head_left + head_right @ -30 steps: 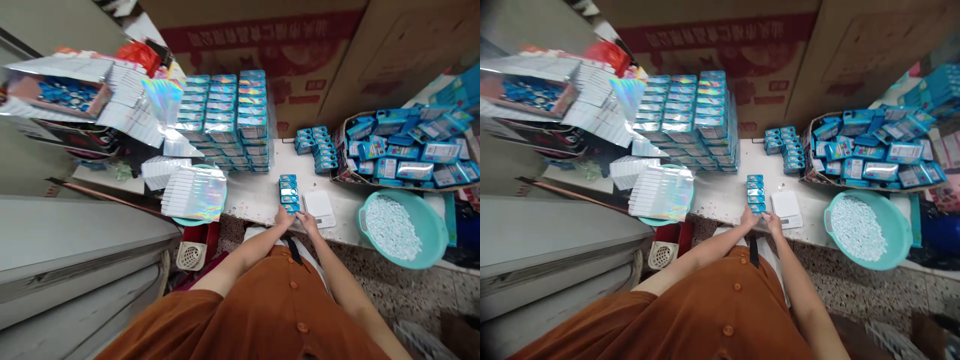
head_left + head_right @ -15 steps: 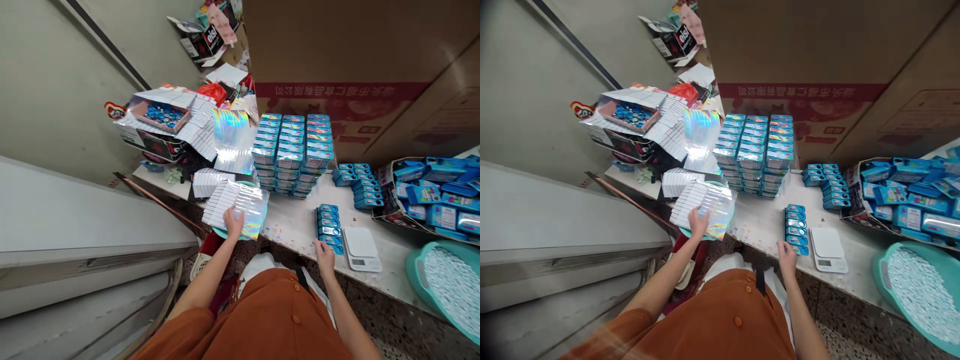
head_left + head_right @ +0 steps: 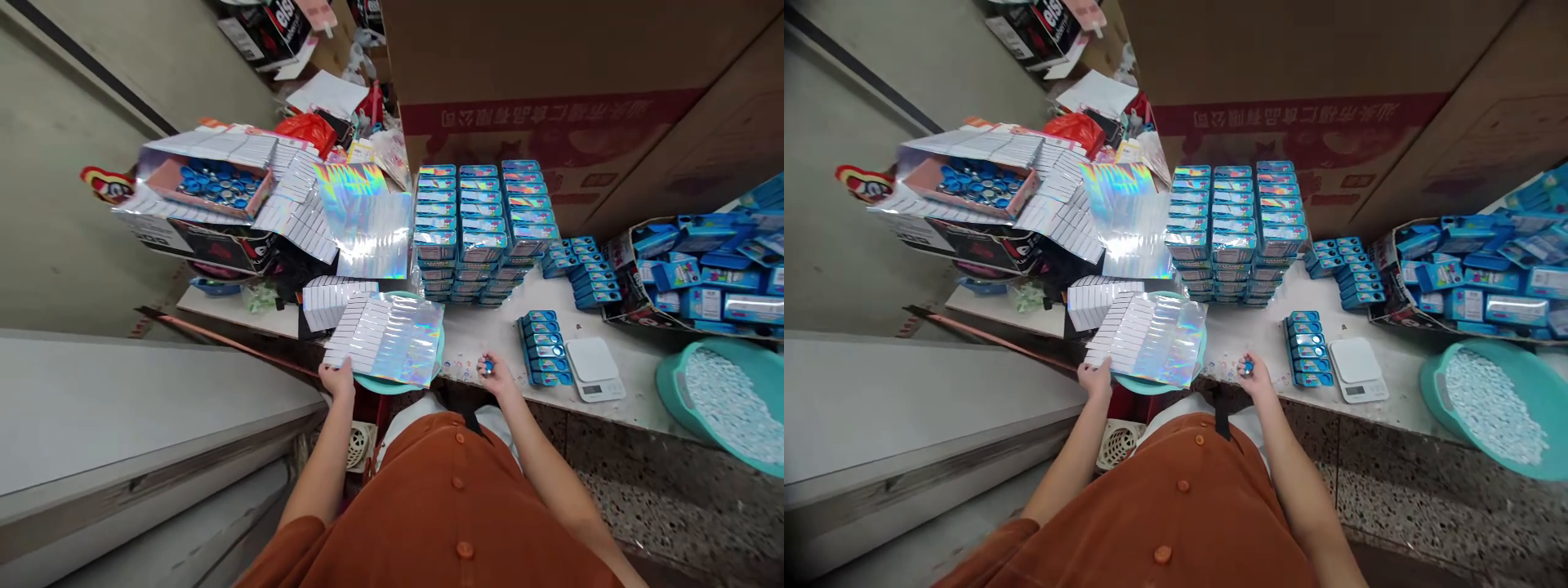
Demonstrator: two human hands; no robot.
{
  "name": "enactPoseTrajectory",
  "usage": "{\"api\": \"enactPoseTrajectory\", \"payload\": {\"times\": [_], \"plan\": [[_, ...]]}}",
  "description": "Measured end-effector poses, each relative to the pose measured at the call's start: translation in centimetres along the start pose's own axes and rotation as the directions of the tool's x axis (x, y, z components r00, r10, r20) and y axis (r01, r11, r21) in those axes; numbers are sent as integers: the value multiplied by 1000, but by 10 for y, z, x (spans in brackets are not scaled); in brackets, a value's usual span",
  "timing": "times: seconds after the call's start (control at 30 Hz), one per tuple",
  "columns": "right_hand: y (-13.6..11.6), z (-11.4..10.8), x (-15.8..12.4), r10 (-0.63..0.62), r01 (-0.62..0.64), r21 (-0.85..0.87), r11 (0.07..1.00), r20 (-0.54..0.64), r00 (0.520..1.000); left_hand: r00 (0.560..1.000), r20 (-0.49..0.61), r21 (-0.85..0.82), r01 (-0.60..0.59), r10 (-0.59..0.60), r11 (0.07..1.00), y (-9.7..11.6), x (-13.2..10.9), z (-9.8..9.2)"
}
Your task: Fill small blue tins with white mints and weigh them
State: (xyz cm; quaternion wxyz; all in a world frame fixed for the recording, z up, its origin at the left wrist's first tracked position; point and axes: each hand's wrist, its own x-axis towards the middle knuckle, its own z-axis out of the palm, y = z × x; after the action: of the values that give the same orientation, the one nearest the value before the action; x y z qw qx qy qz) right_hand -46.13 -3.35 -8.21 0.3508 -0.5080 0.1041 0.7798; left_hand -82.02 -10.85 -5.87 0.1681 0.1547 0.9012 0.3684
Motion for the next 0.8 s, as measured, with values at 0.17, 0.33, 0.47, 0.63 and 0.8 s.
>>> {"api": "enactPoseTrajectory", "payload": {"times": [0.17, 0.33, 0.47, 0.63, 0.8], "plan": [[16, 18, 6, -46, 44, -44, 998, -49, 998, 999, -49, -551, -34, 8, 834, 34, 24, -35], [42, 66, 18, -133, 134, -119, 984, 17, 991, 966, 52, -806, -109, 254, 581, 85, 23, -95], [62, 104, 18, -417, 473, -509, 719, 228, 880, 925, 169, -820, -60, 340, 569, 113, 0, -131], [49, 129, -11, -601, 729, -564, 388, 444, 664, 893, 295, -815, 50, 340, 577, 121, -16, -142], [15, 157, -66, -624, 880, -374, 293, 623, 472, 839, 490, -738, 255, 237, 624, 129, -32, -128]]}}
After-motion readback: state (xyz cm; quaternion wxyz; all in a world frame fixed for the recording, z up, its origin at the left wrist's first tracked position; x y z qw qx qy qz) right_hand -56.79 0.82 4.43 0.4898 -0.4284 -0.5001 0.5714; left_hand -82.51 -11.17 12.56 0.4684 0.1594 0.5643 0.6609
